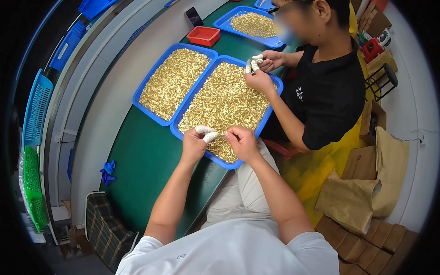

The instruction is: Picking and inspecting small gold-colored electronic pins from a tray and placing them into a sorting container.

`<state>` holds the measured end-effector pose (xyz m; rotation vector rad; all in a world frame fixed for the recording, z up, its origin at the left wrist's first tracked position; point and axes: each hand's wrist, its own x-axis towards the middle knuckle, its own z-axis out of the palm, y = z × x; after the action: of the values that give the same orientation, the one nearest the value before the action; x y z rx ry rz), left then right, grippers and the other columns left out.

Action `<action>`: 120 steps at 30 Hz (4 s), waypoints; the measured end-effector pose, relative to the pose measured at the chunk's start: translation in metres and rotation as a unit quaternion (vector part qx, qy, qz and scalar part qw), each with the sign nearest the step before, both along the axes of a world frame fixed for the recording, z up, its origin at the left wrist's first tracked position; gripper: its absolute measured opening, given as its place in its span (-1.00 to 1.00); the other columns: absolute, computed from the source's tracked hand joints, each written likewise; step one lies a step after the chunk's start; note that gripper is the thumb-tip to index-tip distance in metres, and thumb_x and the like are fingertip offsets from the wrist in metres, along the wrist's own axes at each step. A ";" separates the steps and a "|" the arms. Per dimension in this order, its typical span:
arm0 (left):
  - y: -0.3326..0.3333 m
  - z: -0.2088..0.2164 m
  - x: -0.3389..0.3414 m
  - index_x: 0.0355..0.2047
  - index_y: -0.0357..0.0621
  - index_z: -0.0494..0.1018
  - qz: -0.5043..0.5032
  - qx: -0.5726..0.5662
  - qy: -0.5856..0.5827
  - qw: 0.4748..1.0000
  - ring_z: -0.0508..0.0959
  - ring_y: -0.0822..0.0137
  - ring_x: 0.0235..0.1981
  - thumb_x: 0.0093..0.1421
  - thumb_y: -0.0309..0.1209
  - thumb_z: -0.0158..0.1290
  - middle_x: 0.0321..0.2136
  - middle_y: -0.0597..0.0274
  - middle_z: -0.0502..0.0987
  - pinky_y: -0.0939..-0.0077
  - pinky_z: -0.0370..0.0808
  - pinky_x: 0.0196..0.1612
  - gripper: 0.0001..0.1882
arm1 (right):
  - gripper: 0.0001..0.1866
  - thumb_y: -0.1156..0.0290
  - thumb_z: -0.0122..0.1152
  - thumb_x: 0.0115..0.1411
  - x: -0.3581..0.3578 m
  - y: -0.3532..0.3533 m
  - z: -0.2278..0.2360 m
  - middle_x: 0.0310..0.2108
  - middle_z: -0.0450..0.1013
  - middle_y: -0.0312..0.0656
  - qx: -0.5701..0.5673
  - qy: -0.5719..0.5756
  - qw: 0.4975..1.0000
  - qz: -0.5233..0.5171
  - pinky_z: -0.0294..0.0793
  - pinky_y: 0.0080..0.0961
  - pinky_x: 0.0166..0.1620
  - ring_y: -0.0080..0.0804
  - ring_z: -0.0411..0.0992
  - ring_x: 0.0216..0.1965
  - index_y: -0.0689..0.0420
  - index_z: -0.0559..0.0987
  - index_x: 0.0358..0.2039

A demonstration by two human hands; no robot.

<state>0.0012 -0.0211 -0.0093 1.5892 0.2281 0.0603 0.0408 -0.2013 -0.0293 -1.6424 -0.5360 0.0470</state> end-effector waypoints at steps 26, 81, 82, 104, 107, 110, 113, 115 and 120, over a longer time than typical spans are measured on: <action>-0.007 -0.019 -0.006 -0.35 -0.26 0.62 0.114 0.187 -0.097 0.971 0.52 0.54 -0.53 0.31 -0.34 0.12 -0.55 0.30 0.62 0.58 0.45 -0.42 -0.78 | -0.73 0.23 0.13 0.21 0.126 0.133 0.115 -0.49 0.55 0.00 -0.278 -0.203 0.938 -0.052 0.51 -0.11 -0.28 0.03 0.53 -0.40 0.14 0.65 -0.45; 0.016 0.001 0.008 -0.26 -0.22 0.55 -0.032 -0.090 0.000 0.995 0.58 0.45 -0.34 0.27 -0.56 0.10 -0.38 0.25 0.62 0.58 0.51 -0.21 -0.94 | -0.79 0.44 0.17 0.26 -0.003 0.010 -0.007 -0.63 0.40 -0.17 0.059 0.020 0.994 -0.086 0.30 -0.46 -0.50 -0.45 0.33 -0.60 0.27 0.52 -0.49; 0.017 0.000 0.008 -0.26 -0.22 0.54 -0.027 -0.092 -0.002 0.995 0.59 0.45 -0.33 0.27 -0.56 0.10 -0.38 0.25 0.62 0.57 0.52 -0.21 -0.94 | -0.79 0.44 0.17 0.26 -0.003 0.010 -0.008 -0.63 0.40 -0.18 0.062 0.020 0.994 -0.086 0.29 -0.46 -0.50 -0.45 0.33 -0.61 0.26 0.51 -0.50; 0.021 0.015 0.005 -0.23 -0.27 0.57 -0.054 0.192 -0.020 0.980 0.58 0.51 -0.32 0.22 -0.57 0.18 -0.37 0.28 0.63 0.61 0.52 -0.21 -0.88 | -0.80 0.44 0.17 0.24 -0.002 0.009 0.005 -0.62 0.43 -0.11 -0.028 -0.005 0.996 -0.080 0.35 -0.40 -0.47 -0.33 0.40 -0.59 0.27 0.52 -0.49; 0.027 0.004 0.004 -0.21 -0.27 0.57 -0.045 0.030 0.008 0.998 0.57 0.52 -0.31 0.21 -0.57 0.19 -0.35 0.29 0.63 0.62 0.53 -0.19 -0.87 | -0.80 0.43 0.18 0.24 -0.002 0.010 0.008 -0.62 0.44 -0.10 -0.033 0.010 0.998 -0.061 0.35 -0.39 -0.47 -0.30 0.41 -0.59 0.27 0.53 -0.49; 0.020 0.003 0.002 -0.20 -0.28 0.57 -0.086 0.042 0.013 0.995 0.58 0.51 -0.30 0.21 -0.59 0.19 -0.33 0.28 0.63 0.62 0.53 -0.19 -0.86 | -0.79 0.43 0.18 0.24 -0.002 0.008 0.008 -0.62 0.43 -0.10 -0.049 -0.023 0.998 -0.044 0.35 -0.40 -0.47 -0.30 0.40 -0.59 0.27 0.52 -0.50; 0.016 0.001 0.003 -0.20 -0.28 0.57 -0.100 0.014 0.007 0.995 0.58 0.51 -0.29 0.19 -0.62 0.19 -0.31 0.28 0.63 0.63 0.53 -0.18 -0.84 | -0.79 0.43 0.18 0.25 -0.003 0.009 0.006 -0.62 0.43 -0.12 -0.038 0.000 0.998 -0.043 0.34 -0.42 -0.47 -0.35 0.39 -0.59 0.27 0.52 -0.49; 0.016 0.000 0.005 -0.19 -0.28 0.57 -0.069 -0.001 0.002 0.998 0.58 0.50 -0.28 0.18 -0.63 0.19 -0.30 0.29 0.63 0.63 0.53 -0.18 -0.83 | -0.79 0.44 0.18 0.25 -0.004 0.010 0.004 -0.62 0.43 -0.14 0.016 0.018 0.998 -0.063 0.33 -0.44 -0.48 -0.42 0.37 -0.59 0.28 0.53 -0.48; 0.018 0.007 0.006 -0.17 -0.29 0.58 -0.034 -0.042 0.012 0.998 0.60 0.47 -0.24 0.17 -0.66 0.18 -0.28 0.25 0.64 0.60 0.54 -0.11 -0.79 | -0.81 0.46 0.17 0.25 -0.003 0.008 -0.006 -0.61 0.44 -0.15 0.041 0.037 0.995 -0.079 0.33 -0.47 -0.47 -0.46 0.37 -0.58 0.29 0.54 -0.47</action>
<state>0.0074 -0.0035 -0.0020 1.5129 0.1932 -0.0200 0.0380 -0.1929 -0.0357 -1.5920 -0.3450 -0.0305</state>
